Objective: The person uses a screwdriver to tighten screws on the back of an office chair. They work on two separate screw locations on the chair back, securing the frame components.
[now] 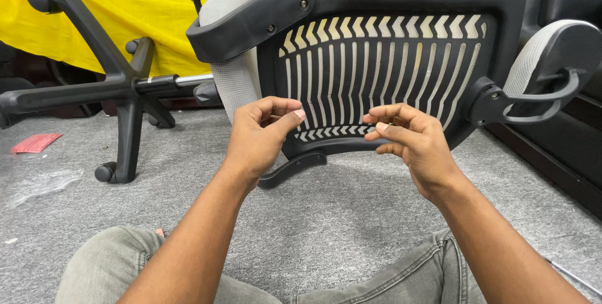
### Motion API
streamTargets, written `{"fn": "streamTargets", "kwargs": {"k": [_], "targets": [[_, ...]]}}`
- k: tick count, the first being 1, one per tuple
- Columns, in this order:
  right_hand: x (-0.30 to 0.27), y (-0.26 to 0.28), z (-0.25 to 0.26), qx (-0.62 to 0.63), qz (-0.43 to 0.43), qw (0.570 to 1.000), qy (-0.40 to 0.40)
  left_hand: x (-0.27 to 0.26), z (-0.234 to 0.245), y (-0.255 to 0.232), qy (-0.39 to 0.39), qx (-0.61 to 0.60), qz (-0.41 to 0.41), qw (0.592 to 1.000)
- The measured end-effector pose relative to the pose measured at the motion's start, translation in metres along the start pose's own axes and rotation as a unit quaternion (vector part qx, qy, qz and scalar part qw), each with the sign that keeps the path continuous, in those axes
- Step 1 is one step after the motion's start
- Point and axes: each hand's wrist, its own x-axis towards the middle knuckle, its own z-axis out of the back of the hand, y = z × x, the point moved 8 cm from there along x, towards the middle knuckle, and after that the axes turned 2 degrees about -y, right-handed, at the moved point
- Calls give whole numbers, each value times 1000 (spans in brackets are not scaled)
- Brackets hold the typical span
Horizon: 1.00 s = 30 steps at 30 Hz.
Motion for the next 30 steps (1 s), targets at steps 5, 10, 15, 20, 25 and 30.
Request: {"fn": "streamTargets", "kwargs": {"k": [5, 10, 15, 20, 25, 30], "targets": [[-1, -1, -1, 7, -9, 1000, -2, 2, 0, 3, 3, -27, -18, 999], [-2, 0, -5, 6, -12, 1000, 2, 0, 2, 6, -1, -29, -17, 999], [1, 5, -7, 2, -5, 1000, 8, 0, 5, 6, -6, -28, -18, 999], [3, 9, -7, -2, -2, 1000, 7, 2, 6, 5, -4, -28, -18, 999], [4, 9, -8, -10, 0, 1000, 11, 2, 5, 4, -4, -26, -12, 1000], [5, 9, -7, -13, -1, 1000, 11, 3, 2, 3, -1, -28, -13, 1000]]}}
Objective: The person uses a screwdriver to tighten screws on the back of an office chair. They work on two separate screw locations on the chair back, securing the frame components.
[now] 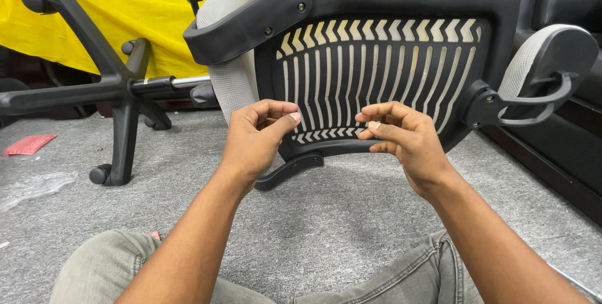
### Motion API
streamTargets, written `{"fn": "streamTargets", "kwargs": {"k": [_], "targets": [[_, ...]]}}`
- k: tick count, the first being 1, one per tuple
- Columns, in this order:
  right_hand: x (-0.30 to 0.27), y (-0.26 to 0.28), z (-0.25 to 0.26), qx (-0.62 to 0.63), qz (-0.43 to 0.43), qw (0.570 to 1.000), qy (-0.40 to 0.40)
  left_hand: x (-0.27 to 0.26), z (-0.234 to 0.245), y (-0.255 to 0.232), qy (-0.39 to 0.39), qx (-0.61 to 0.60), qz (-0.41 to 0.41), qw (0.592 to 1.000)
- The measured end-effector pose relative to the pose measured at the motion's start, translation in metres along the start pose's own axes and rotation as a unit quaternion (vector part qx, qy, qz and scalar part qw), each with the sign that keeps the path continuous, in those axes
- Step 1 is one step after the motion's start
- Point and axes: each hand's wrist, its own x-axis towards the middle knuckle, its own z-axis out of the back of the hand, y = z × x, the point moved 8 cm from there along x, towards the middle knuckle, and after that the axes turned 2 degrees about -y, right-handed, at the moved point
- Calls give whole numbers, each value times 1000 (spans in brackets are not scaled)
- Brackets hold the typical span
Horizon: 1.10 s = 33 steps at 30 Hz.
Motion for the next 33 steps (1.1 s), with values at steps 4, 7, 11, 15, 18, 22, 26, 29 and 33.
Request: {"fn": "streamTargets", "kwargs": {"k": [4, 7, 11, 15, 18, 22, 26, 29, 33], "targets": [[-1, -3, 5, 2, -4, 1000, -4, 0, -5, 2, 5, 5, 5, 1000], [-6, -8, 14, 7, -8, 1000, -11, 0, -14, 5, 18, -3, -3, 1000], [-14, -17, 30, 10, -21, 999, -23, -2, -34, 12, 39, -25, -1, 999], [-25, -28, 50, 20, -32, 999, -39, -4, -58, 16, 66, -40, -6, 997], [-34, -35, 66, 13, -38, 998, -49, -7, -77, 23, 80, -34, 13, 996], [-48, -44, 87, 17, -59, 995, -77, -12, -105, 30, 101, -54, 22, 993], [-65, -52, 107, 11, -71, 993, -97, -17, -136, 35, 127, -68, 23, 989], [-78, -58, 123, -10, -89, 989, -117, -24, -159, 42, 146, -62, 43, 986], [-93, -66, 140, -1, -104, 986, -132, -35, -188, 49, 174, -78, 57, 980]]}}
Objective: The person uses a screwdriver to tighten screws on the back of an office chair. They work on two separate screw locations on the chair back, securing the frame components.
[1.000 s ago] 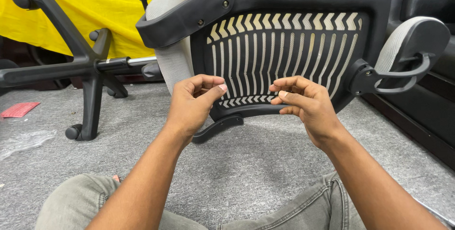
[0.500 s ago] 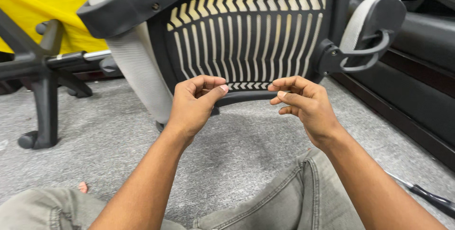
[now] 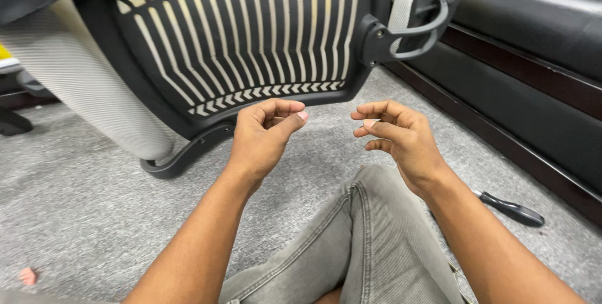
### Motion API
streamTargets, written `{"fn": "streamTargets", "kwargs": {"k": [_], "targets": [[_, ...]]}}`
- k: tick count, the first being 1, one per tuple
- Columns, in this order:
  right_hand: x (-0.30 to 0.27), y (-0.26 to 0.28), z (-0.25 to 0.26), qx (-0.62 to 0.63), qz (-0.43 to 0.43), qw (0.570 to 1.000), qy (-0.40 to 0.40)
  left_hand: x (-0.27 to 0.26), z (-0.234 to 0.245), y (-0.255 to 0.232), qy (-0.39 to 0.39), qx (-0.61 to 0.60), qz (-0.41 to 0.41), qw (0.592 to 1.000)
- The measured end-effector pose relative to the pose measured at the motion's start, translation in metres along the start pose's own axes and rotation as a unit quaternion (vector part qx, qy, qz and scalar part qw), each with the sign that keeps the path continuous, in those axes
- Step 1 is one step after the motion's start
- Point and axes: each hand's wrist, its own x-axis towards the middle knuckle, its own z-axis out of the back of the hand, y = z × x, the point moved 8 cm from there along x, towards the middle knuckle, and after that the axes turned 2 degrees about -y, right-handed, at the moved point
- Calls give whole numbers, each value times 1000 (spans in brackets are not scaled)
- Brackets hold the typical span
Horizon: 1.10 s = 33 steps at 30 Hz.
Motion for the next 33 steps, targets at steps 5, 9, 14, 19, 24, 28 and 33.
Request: {"fn": "streamTargets", "kwargs": {"k": [5, 9, 14, 19, 24, 28, 33], "targets": [[-4, -13, 23, -7, -13, 1000, -23, 3, -26, 12, 24, -3, 0, 1000], [-4, -27, 45, -13, -31, 998, -59, 5, -40, 26, 37, 0, 24, 999], [-13, -56, 76, -48, -82, 989, -116, 4, -55, 50, 49, -16, 57, 997], [-26, -92, 106, -134, -128, 968, -168, 3, -68, 72, 61, -14, 89, 994], [-47, -125, 131, -277, -162, 928, -191, -1, -74, 88, 62, -1, 112, 992], [-66, -152, 147, -487, -289, 810, -156, -4, -73, 100, 64, 21, 139, 988], [-90, -173, 155, -543, -402, 728, -119, -4, -74, 108, 62, 2, 137, 989]]}}
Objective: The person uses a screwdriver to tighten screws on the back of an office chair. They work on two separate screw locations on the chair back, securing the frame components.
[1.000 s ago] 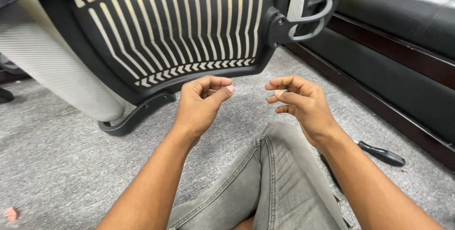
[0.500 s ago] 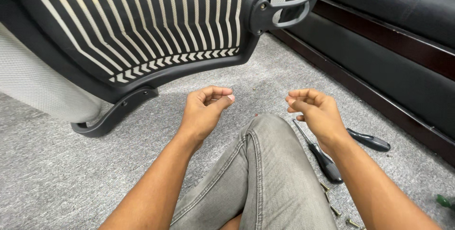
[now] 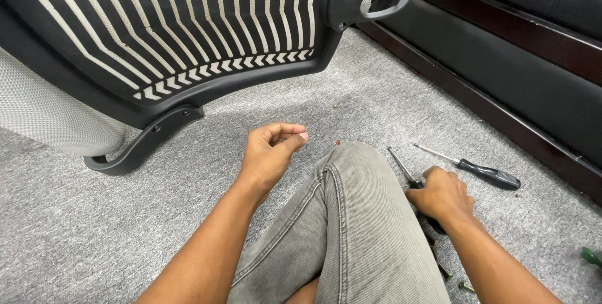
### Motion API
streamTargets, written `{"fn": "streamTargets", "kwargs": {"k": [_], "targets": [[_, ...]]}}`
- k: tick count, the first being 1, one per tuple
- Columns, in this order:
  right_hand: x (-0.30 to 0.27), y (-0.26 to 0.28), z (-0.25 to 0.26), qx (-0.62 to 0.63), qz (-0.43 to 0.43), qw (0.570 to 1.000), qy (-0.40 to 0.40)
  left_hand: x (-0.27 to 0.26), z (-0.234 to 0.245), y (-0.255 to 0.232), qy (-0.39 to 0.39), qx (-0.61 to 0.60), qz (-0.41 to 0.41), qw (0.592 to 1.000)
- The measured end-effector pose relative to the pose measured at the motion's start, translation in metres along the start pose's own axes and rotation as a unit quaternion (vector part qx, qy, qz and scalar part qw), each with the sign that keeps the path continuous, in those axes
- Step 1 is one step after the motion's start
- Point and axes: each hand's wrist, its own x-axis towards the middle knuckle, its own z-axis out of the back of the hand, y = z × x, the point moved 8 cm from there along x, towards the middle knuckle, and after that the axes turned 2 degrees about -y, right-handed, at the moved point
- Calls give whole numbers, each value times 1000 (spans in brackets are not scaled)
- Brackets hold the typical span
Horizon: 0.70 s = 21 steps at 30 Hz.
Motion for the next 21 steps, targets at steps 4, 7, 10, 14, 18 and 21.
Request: {"fn": "streamTargets", "kwargs": {"k": [4, 7, 10, 14, 18, 21], "targets": [[1, -6, -6, 20, 3, 1000, 13, 0, 2, 6, -2, 1, 11, 1000], [2, -9, -11, 41, -2, 999, 11, 0, 5, 7, -2, -9, 13, 1000], [7, -11, -10, 62, 13, 998, -8, 1, 9, 5, -5, -10, 4, 1000], [11, -11, -10, 89, 43, 995, -30, 1, 14, 3, -8, 0, -7, 1000], [14, 4, -1, 110, 89, 988, -58, -3, 24, 4, -19, 7, 9, 1000], [15, 17, 11, 169, 80, 980, -63, -6, 33, -3, -27, 4, -9, 1000]]}}
